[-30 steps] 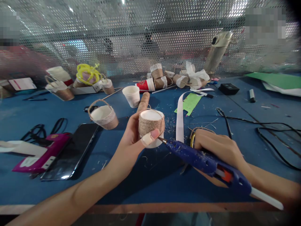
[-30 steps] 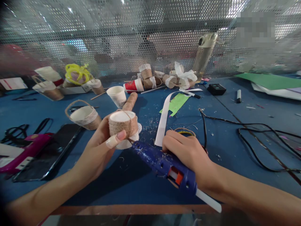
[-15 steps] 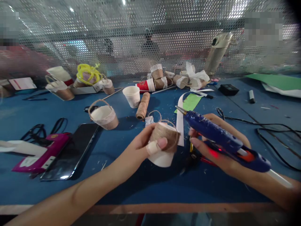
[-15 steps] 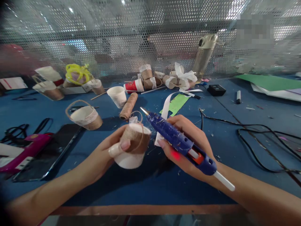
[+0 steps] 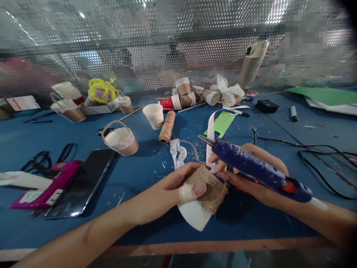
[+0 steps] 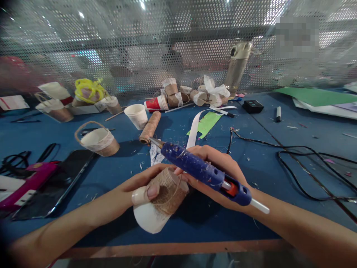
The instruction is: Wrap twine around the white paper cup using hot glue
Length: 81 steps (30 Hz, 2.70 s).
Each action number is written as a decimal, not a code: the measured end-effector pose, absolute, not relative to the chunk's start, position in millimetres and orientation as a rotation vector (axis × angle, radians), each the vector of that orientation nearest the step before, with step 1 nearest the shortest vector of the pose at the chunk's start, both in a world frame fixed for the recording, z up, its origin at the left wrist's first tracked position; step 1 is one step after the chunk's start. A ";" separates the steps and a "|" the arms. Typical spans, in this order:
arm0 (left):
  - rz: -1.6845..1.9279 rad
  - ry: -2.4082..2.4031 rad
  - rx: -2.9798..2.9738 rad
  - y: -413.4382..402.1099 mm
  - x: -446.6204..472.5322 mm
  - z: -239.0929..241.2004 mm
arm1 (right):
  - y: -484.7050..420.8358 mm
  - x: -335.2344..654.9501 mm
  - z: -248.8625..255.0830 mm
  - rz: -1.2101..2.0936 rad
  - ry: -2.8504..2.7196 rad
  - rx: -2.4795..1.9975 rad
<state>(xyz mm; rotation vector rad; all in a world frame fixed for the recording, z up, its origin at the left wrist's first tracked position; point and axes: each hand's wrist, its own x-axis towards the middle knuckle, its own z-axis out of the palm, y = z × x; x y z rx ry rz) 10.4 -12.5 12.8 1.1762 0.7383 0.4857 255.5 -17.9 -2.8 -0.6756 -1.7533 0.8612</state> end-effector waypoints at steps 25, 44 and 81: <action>0.970 1.001 0.957 -7.5 15.1 13.5 | -22.3 251.5 5.3 0.849 -1.711 -1.045; 0.970 0.880 0.913 -7.8 12.7 7.7 | -13.2 248.2 6.3 1.130 -1.506 -1.029; 0.954 0.721 0.922 -12.8 16.2 0.6 | -17.0 245.5 1.2 1.131 -1.478 -1.146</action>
